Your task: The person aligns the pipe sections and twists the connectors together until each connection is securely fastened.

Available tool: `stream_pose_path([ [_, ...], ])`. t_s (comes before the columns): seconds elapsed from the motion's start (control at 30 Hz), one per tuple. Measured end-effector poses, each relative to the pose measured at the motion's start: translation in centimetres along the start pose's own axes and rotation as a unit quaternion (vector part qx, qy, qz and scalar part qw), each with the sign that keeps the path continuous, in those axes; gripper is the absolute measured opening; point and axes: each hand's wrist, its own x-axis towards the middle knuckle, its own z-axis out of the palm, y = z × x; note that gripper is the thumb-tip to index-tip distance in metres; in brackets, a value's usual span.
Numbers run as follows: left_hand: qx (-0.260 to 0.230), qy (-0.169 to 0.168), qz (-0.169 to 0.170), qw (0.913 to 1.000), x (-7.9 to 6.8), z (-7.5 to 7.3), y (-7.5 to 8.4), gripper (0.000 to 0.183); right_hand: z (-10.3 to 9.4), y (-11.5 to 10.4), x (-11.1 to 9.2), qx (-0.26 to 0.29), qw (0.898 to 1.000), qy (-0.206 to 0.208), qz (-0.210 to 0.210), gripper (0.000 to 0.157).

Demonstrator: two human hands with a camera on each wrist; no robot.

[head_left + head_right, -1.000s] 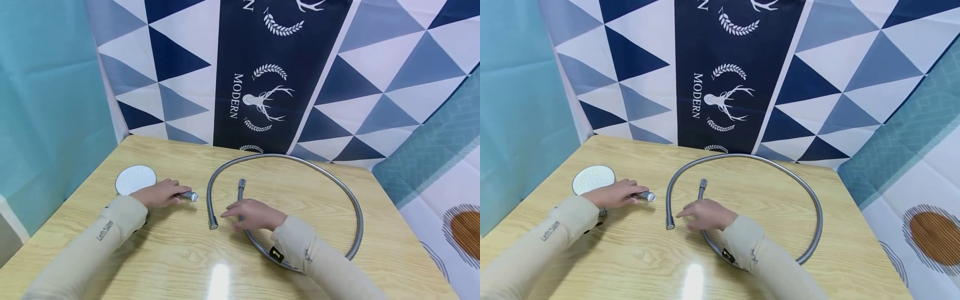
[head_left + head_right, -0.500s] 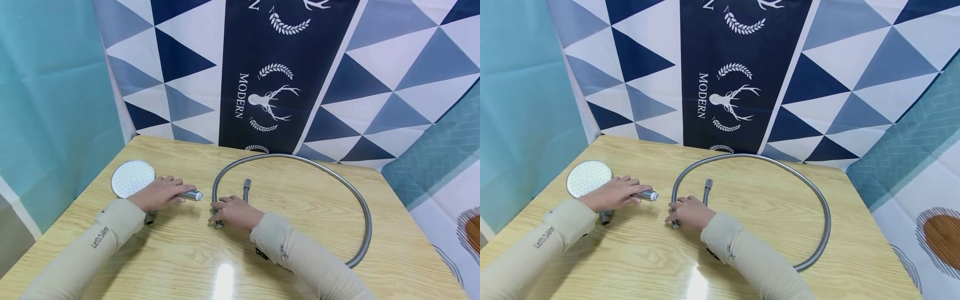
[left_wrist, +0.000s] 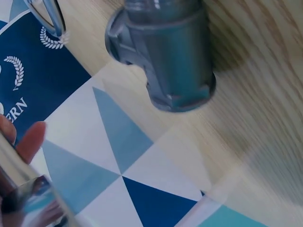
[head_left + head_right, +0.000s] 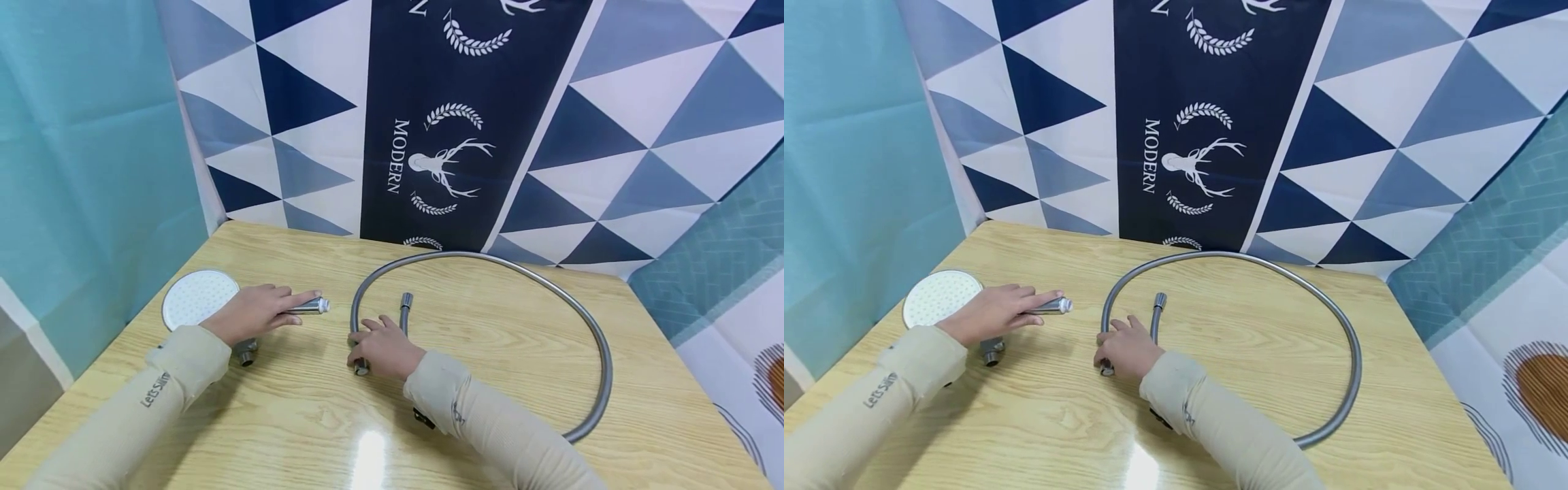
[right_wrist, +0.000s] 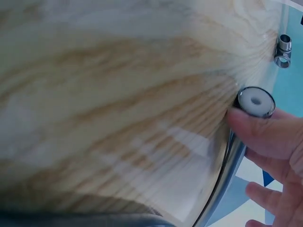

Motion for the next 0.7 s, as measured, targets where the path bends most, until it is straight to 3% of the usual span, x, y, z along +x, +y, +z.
stream_pose_path([
  [0.17, 0.011, 0.03, 0.032, 0.9989, -0.1, -0.4, -0.2, 0.061, 0.0, -0.2, 0.0, -0.007, 1.0, 0.009, -0.018, 0.029],
  [0.4, 0.047, 0.021, 0.04, 0.9979, 0.1, -1.6, -0.6, 0.06, -0.3, -0.3, 0.3, -0.04, 0.992, 0.07, -0.092, 0.023],
  [0.53, 0.053, 0.018, 0.044, 0.9975, 0.7, -2.3, -0.5, 0.06, -0.6, 0.1, -0.1, 0.019, 0.988, 0.096, -0.117, 0.028],
  [0.7, 0.067, 0.043, 0.055, 0.9954, 0.8, -3.1, -0.3, 0.062, -1.1, 0.4, -0.6, 0.161, 0.973, 0.119, -0.111, 0.032],
])
